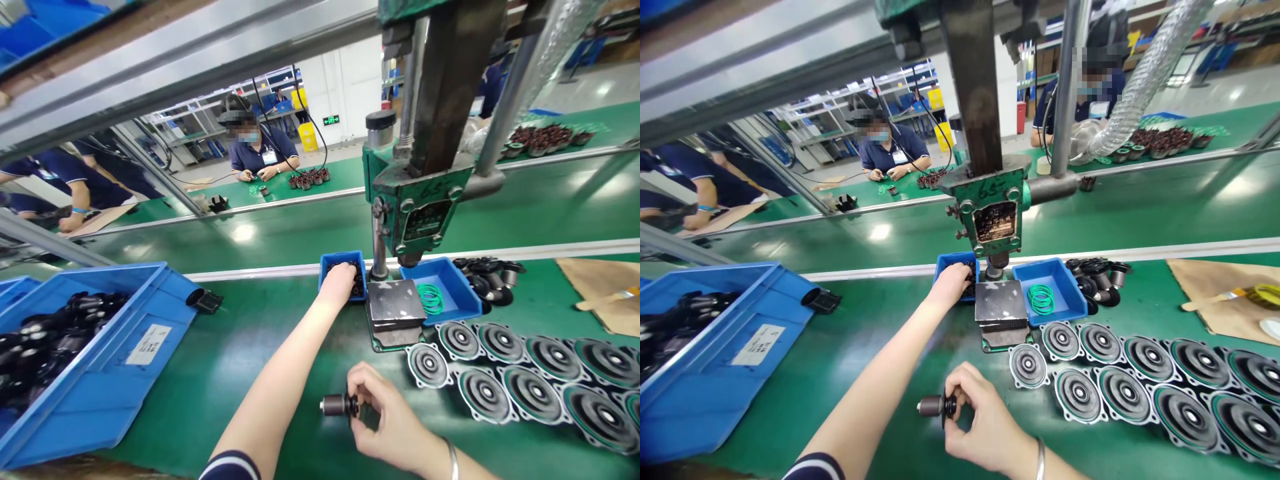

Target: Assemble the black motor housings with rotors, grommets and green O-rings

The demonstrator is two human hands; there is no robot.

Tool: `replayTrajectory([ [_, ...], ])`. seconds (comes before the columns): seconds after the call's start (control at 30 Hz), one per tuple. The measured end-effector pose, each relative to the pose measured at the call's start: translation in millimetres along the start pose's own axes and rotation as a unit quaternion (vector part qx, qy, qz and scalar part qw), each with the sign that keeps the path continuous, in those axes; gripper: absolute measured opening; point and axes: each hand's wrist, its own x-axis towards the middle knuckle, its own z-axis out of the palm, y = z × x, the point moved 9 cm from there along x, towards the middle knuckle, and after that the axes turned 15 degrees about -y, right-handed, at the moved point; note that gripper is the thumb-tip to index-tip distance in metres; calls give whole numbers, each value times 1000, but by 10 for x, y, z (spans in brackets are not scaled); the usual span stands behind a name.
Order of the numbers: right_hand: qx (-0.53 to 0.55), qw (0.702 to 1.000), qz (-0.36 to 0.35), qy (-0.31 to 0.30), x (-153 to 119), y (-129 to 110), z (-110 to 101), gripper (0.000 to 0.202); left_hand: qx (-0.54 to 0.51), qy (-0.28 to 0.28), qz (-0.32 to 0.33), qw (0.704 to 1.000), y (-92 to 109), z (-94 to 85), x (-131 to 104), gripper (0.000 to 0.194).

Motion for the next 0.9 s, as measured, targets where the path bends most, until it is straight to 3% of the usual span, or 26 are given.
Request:
replayTrajectory([
  [0.47, -91, 995, -31, 15, -62, -21, -60, 24, -16, -22, 5, 1000, -121, 77, 49, 9],
  [0.67, -82, 996, -31, 33, -79, 12, -97, 20, -62, 5, 1, 998, -108, 100, -13, 14],
  [0.9, -81, 996, -31, 32, -46, -51, -116, 21, -213, 83, -10, 973, -219, -73, -98, 12],
])
